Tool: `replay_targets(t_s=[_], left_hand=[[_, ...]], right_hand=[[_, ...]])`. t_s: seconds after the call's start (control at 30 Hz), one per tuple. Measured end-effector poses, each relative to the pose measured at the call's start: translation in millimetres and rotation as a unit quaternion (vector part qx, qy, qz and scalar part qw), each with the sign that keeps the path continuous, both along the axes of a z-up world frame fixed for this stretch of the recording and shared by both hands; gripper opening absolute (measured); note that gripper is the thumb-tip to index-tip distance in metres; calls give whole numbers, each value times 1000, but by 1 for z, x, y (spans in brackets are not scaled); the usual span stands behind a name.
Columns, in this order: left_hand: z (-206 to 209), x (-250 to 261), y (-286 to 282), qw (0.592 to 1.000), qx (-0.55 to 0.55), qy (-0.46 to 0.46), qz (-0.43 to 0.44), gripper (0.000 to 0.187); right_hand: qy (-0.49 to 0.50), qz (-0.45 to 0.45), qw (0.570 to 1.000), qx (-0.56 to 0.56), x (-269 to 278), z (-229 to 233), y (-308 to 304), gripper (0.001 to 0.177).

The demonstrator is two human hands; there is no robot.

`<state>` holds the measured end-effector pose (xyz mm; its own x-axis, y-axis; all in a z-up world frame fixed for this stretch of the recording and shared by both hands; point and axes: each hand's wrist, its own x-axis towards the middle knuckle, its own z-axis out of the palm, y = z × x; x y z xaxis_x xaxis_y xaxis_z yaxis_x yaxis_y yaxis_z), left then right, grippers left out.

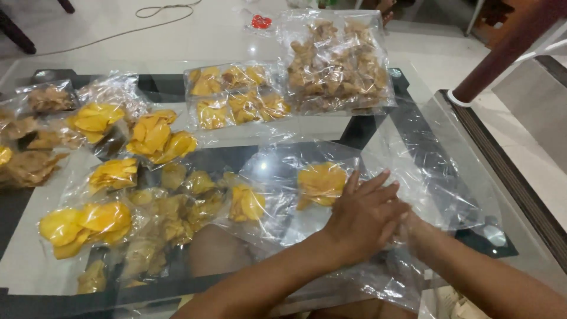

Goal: Manually packing individual slices of dried food into small plastic bags on a glass table.

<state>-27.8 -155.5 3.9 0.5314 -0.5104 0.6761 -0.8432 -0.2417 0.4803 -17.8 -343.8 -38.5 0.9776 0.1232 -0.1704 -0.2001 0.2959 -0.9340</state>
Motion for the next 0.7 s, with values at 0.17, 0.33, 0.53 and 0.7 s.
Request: replay_targets(t_s=[0.17, 0.33, 0.53, 0.7], left_hand=[[-4, -13, 4, 1000, -17, -6, -20, 20], [-3, -17, 9, 999, -25, -20, -31, 20], [16, 12, 63, 997, -8, -73, 6, 42], [23, 59, 155, 947, 255, 85, 178, 65]], right_hand=[[-42, 16, 996, 80, 2, 11, 63, 66], [-78, 26, 986, 145, 18, 20, 126, 88], [-137, 291, 927, 195, 30, -42, 90, 79], [18, 21, 991, -134, 44, 19, 154, 35]])
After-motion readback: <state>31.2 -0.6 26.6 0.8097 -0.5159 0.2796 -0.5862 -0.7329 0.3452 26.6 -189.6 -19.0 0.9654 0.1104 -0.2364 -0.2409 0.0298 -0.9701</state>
